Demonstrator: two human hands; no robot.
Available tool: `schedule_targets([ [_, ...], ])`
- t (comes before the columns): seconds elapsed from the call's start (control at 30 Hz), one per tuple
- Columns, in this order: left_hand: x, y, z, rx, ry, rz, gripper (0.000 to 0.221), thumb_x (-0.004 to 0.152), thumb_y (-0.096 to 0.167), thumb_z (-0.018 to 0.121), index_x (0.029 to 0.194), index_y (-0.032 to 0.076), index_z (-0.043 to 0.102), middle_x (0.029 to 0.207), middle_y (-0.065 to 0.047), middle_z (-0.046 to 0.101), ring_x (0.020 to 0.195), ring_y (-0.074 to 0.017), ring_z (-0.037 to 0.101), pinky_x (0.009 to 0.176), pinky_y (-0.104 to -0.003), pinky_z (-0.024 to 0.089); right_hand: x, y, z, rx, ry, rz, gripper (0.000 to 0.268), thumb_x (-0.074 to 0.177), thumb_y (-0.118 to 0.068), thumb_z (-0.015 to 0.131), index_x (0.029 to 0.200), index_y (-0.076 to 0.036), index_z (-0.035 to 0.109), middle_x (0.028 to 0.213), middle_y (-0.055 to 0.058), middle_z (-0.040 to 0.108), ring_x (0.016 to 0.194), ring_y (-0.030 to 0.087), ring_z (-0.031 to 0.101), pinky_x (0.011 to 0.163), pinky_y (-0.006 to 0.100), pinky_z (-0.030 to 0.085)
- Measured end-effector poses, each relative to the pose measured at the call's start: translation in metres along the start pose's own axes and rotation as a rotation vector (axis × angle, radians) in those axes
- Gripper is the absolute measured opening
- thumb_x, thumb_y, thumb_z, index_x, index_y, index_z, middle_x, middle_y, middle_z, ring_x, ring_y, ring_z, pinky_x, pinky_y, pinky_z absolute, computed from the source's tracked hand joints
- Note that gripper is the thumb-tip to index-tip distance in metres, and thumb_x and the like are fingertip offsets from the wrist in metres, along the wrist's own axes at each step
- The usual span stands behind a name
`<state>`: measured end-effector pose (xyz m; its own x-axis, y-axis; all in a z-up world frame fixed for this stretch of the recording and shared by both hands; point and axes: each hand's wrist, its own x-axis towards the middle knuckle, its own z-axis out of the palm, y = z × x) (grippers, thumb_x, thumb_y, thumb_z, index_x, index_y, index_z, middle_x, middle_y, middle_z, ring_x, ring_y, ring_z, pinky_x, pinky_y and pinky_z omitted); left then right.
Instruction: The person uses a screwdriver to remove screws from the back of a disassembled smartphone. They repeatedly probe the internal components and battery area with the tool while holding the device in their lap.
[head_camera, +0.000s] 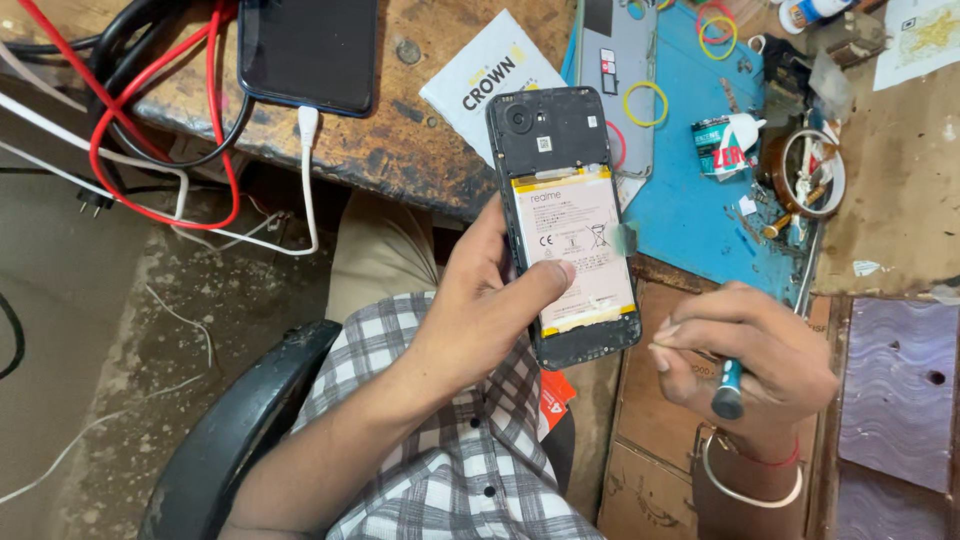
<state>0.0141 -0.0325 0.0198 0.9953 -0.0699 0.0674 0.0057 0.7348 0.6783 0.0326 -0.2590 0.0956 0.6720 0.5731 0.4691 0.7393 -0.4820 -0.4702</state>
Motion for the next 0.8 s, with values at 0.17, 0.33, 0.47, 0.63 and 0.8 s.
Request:
schedule_targets([
  [0.17, 0.008, -0.005, 0.016, 0.015, -0.01, 0.061, 0.053, 0.099, -0.006, 0.058, 0.15, -0.004, 0.042, 0.135, -0.012, 0.062, 0.124, -0.0158, 0.061, 0.111, -0.035, 0.051, -0.011, -0.007, 0.003, -0.115, 0.037, 0.033, 0.018, 0.086, -0.006, 0.082, 0.097, -0.001, 0.068, 0.094, 0.009, 0.07, 0.081, 0.017, 0.07, 0.065, 0.026, 0.054],
  [0.33, 0.009, -0.01, 0.031, 0.037, -0.027, 0.067, 0.055, 0.099, -0.005, 0.057, 0.151, -0.002, 0.039, 0.136, -0.011, 0.062, 0.125, -0.0155, 0.06, 0.112, -0.035, 0.051, -0.012, -0.007, -0.003, -0.187, 0.036, 0.105, 0.02, 0.088, -0.004, 0.083, 0.103, -0.003, 0.069, 0.101, 0.008, 0.068, 0.088, 0.018, 0.07, 0.07, 0.027, 0.056],
  [0.47, 0.007, -0.016, 0.041, 0.081, -0.034, 0.098, 0.053, 0.101, -0.003, 0.058, 0.151, -0.002, 0.039, 0.137, -0.01, 0.06, 0.126, -0.0133, 0.058, 0.112, -0.032, 0.049, -0.012, -0.008, -0.012, -0.193, -0.022, 0.099, 0.025, 0.081, -0.002, 0.085, 0.101, -0.003, 0.07, 0.099, 0.009, 0.069, 0.084, 0.018, 0.069, 0.069, 0.029, 0.054],
  [0.63, 0.006, -0.02, 0.046, 0.186, -0.004, 0.082, 0.05, 0.1, -0.001, 0.06, 0.147, -0.003, 0.042, 0.129, -0.01, 0.063, 0.117, -0.0119, 0.061, 0.103, -0.03, 0.054, -0.007, -0.009, -0.022, -0.252, -0.093, 0.077, 0.026, 0.079, 0.0, 0.084, 0.101, -0.003, 0.07, 0.101, 0.009, 0.07, 0.088, 0.022, 0.071, 0.073, 0.033, 0.056],
  [0.8, 0.01, -0.027, 0.049, 0.202, 0.021, 0.079, 0.052, 0.098, -0.002, 0.06, 0.147, -0.002, 0.042, 0.128, -0.009, 0.063, 0.116, -0.0118, 0.061, 0.102, -0.03, 0.054, -0.005, -0.013, -0.024, -0.312, -0.101, 0.101, 0.028, 0.078, -0.001, 0.085, 0.102, -0.004, 0.071, 0.101, 0.008, 0.072, 0.088, 0.022, 0.071, 0.073, 0.034, 0.055],
])
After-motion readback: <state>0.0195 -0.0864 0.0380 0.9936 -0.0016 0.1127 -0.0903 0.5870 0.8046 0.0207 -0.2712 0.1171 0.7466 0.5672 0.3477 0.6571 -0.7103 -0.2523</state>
